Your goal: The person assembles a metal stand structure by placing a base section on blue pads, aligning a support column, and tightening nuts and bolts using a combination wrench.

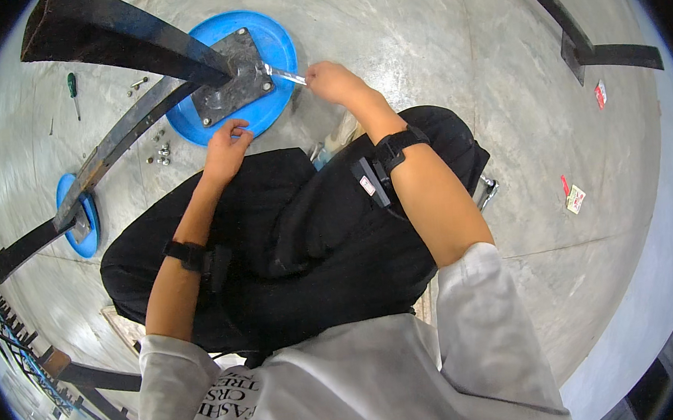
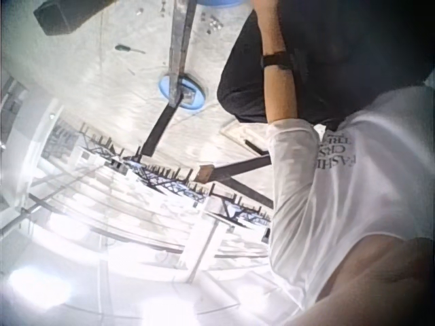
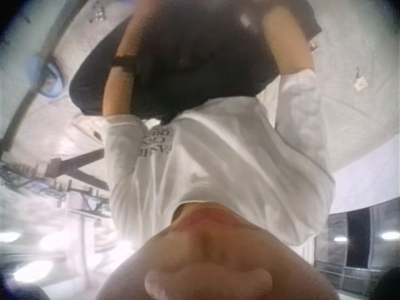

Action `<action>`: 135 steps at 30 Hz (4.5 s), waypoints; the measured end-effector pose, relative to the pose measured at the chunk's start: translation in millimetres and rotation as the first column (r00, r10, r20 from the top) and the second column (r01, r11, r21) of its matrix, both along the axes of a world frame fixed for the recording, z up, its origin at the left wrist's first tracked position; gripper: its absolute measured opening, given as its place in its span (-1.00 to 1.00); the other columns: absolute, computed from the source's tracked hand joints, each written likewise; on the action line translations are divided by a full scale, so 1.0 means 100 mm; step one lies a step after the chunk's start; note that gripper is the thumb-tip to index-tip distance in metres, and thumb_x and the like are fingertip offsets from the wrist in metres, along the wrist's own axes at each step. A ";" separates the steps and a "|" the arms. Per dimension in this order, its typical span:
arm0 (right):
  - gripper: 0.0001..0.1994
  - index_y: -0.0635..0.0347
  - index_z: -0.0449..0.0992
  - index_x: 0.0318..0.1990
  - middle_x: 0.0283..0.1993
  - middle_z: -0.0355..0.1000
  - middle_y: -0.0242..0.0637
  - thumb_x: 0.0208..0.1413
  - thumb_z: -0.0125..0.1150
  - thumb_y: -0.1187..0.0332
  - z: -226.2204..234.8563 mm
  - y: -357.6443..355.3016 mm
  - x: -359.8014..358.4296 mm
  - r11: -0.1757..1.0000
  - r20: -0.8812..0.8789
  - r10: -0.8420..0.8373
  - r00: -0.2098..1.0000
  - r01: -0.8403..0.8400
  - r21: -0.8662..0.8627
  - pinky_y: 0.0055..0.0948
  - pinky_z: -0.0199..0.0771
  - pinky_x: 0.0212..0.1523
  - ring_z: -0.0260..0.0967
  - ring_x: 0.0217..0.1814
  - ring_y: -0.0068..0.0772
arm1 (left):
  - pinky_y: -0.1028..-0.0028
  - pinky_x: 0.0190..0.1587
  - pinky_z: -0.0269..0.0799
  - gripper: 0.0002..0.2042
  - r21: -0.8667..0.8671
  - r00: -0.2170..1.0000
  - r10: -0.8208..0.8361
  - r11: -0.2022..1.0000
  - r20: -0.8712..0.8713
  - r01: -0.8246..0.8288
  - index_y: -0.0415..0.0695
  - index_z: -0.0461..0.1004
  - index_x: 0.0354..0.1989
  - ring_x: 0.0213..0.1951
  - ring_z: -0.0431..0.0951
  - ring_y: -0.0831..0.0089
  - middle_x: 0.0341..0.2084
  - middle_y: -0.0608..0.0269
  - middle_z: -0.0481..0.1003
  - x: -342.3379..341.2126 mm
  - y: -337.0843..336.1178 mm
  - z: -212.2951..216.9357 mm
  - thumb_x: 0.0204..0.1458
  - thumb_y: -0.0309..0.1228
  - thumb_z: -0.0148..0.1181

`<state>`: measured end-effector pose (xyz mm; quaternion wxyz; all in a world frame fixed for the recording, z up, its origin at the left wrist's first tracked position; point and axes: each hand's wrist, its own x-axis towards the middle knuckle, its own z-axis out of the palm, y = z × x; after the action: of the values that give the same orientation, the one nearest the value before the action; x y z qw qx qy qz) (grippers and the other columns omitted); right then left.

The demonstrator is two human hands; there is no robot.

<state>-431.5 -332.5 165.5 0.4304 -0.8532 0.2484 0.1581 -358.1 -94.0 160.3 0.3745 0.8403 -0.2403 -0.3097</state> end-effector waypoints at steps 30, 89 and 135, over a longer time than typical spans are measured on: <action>-0.70 0.20 0.52 -0.50 -0.59 0.38 -0.24 -0.06 0.12 0.12 0.17 -0.31 0.37 0.965 -0.401 0.214 0.891 -0.256 -0.053 -0.43 0.33 -0.53 0.32 -0.62 -0.39 | 0.22 -0.28 0.36 -0.81 0.143 0.844 -0.237 0.971 0.481 0.191 -0.16 0.46 -0.34 -0.30 0.44 0.11 -0.42 0.14 0.41 -0.17 -0.29 -0.19 -0.22 -0.57 0.12; -0.77 0.21 0.49 -0.39 -0.58 0.39 -0.34 -0.05 0.07 0.23 0.00 -0.23 0.26 0.940 -0.280 0.331 0.901 -0.289 0.180 -0.47 0.30 -0.50 0.29 -0.57 -0.49 | 0.20 -0.31 0.41 -0.82 0.162 0.855 -0.171 0.981 0.490 0.103 -0.09 0.53 -0.42 -0.29 0.46 0.17 -0.45 0.18 0.44 -0.36 -0.10 -0.13 -0.17 -0.58 0.01; -0.80 0.22 0.46 -0.49 -0.60 0.35 -0.40 0.02 0.01 0.30 0.02 -0.20 0.37 0.894 -0.271 0.431 0.861 -0.366 0.258 -0.57 0.27 -0.51 0.26 -0.57 -0.58 | 0.35 -0.24 0.38 -0.78 -0.199 0.909 0.233 0.965 0.345 -0.172 -0.24 0.42 -0.26 -0.28 0.50 0.17 -0.35 0.02 0.46 -0.37 -0.23 -0.11 -0.13 -0.67 0.00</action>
<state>-394.3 -352.5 167.3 0.4243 -0.8018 0.1156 0.4047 -395.4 -117.0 148.8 0.4213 0.8698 -0.2416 -0.0868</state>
